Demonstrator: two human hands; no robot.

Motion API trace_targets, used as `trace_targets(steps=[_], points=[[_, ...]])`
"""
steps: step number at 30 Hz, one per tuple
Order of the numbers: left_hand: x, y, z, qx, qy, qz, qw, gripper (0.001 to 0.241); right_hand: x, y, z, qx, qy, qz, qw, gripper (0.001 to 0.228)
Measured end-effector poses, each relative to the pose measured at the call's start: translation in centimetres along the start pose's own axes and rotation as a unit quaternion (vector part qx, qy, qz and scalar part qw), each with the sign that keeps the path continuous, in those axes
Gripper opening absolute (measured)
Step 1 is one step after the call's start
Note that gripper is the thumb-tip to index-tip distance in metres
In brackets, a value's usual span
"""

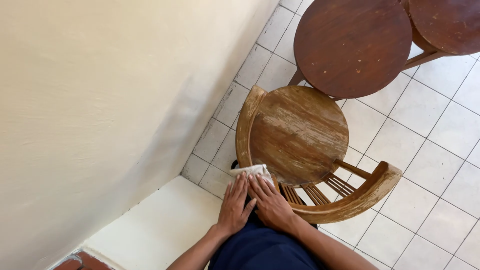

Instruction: Wiping a wooden chair with a white cloth.

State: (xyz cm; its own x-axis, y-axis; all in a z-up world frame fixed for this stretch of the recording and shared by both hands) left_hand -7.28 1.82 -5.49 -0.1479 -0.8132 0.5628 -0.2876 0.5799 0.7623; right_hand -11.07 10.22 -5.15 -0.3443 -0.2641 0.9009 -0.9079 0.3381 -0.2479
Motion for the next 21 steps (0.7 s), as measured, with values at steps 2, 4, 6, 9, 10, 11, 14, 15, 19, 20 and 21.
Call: trace_targets(steps=[2,4,6,9,10,11,14,15,19,20,21], points=[[1.3,0.1,2.4,0.009,0.025,0.012,1.0,0.086,0.5,1.3,2.6,0.005,0.01,-0.023,1.0,0.085],[3.0,-0.3,5.7,0.019,0.053,0.024,0.998,0.085,1.7,3.0,5.7,0.011,0.021,-0.047,0.999,0.081],[5.1,-1.4,8.9,0.032,0.092,0.034,0.995,0.085,3.0,5.0,9.0,-0.024,0.014,-0.038,0.999,0.084],[7.6,0.1,10.3,0.029,0.104,0.06,0.992,0.086,6.3,6.4,9.9,-0.04,0.005,-0.074,0.996,0.091],[7.1,0.1,9.6,0.031,0.105,0.061,0.992,0.086,5.3,6.0,9.0,-0.037,0.005,-0.074,0.997,0.091],[6.5,0.3,9.2,0.018,0.092,0.048,0.994,0.087,4.4,5.8,8.5,-0.036,0.01,-0.042,0.998,0.09],[5.0,1.9,5.9,0.006,0.04,0.032,0.999,0.087,3.2,4.0,4.6,-0.015,-0.005,0.012,1.0,0.095],[4.1,2.6,4.5,0.004,0.002,0.027,1.0,0.086,2.8,3.1,3.0,0.004,-0.025,0.031,0.999,0.1],[3.0,2.4,2.7,-0.018,-0.053,0.029,0.998,0.086,0.1,2.2,0.9,0.0,-0.036,0.038,0.999,0.099],[3.4,2.1,3.7,-0.034,-0.06,0.037,0.997,0.085,0.3,2.7,1.8,-0.011,-0.015,0.038,0.999,0.098],[3.6,2.0,3.8,-0.042,-0.068,0.041,0.996,0.084,0.4,2.5,2.1,-0.017,0.0,0.041,0.999,0.097]])
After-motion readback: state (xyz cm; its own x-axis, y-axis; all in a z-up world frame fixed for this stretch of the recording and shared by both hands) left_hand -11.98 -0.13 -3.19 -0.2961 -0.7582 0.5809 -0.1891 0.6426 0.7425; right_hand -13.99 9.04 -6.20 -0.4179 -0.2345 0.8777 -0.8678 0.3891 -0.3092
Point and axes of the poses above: each hand's wrist, its own z-axis towards the middle knuckle, its own x-axis out of the back of the hand, y = z × x, the point moved 9 cm from there along z, towards the middle knuckle, and after that the axes turned 11 degrees about -z, right-handed, at the moved point
